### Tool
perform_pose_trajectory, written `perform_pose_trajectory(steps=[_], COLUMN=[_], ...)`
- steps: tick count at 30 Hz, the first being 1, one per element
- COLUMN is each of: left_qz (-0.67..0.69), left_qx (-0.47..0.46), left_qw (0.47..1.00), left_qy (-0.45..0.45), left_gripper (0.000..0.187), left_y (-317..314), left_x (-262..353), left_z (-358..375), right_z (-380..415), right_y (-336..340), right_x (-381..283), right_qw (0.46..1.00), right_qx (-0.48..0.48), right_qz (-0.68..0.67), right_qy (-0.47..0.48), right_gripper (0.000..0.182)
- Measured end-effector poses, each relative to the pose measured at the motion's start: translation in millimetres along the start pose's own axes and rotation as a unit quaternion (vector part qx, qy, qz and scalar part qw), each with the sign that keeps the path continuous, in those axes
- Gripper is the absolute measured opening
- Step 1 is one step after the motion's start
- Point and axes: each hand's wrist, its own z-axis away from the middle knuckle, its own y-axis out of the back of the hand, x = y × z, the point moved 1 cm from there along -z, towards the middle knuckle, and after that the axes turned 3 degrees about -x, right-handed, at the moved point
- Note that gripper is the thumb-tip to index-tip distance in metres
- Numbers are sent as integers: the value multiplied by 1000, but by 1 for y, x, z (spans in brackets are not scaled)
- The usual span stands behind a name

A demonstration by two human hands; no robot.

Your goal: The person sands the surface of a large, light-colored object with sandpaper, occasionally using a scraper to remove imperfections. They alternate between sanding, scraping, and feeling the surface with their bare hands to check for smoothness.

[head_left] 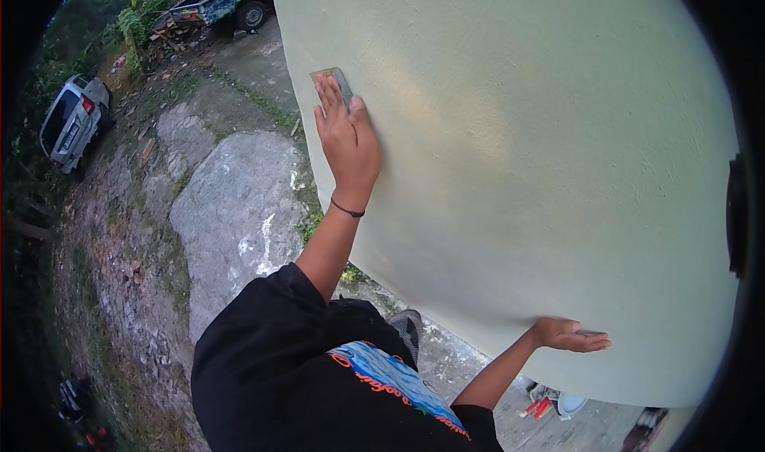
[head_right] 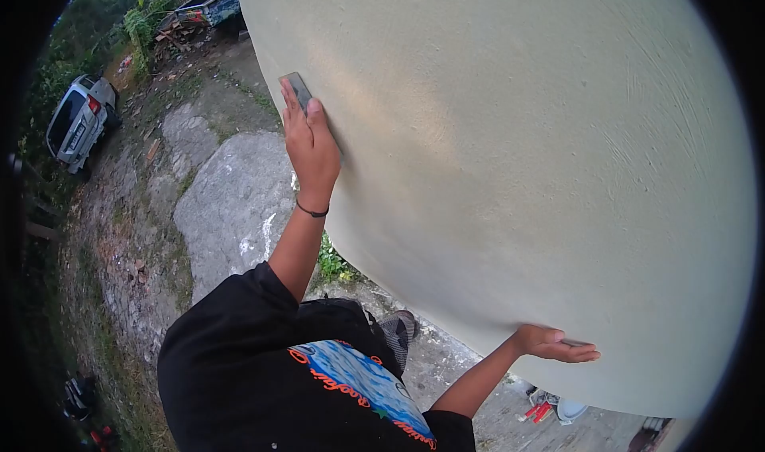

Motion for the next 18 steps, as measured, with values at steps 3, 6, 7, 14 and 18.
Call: perform_pose_trajectory(steps=[3,6,7,14,18], left_qz=[23,-39,-4,1,5], left_qx=[-20,-56,-50,-15,33], left_qw=[998,996,999,993,995], left_qy=[-62,-56,5,-120,-90], left_gripper=[49,48,50,48,48], left_y=[-7,2,6,0,7], left_x=[21,7,-1,25,29], left_z=[22,15,-9,-6,-49], right_z=[-1,1,1,1,0], right_y=[-4,-4,-2,-6,-1], right_x=[-1,3,3,2,-1], right_qw=[1000,1000,1000,999,1000], right_qx=[19,14,11,20,9], right_qz=[-21,-18,-16,-21,-18], right_qy=[10,9,11,14,13], right_gripper=[56,56,56,55,55])
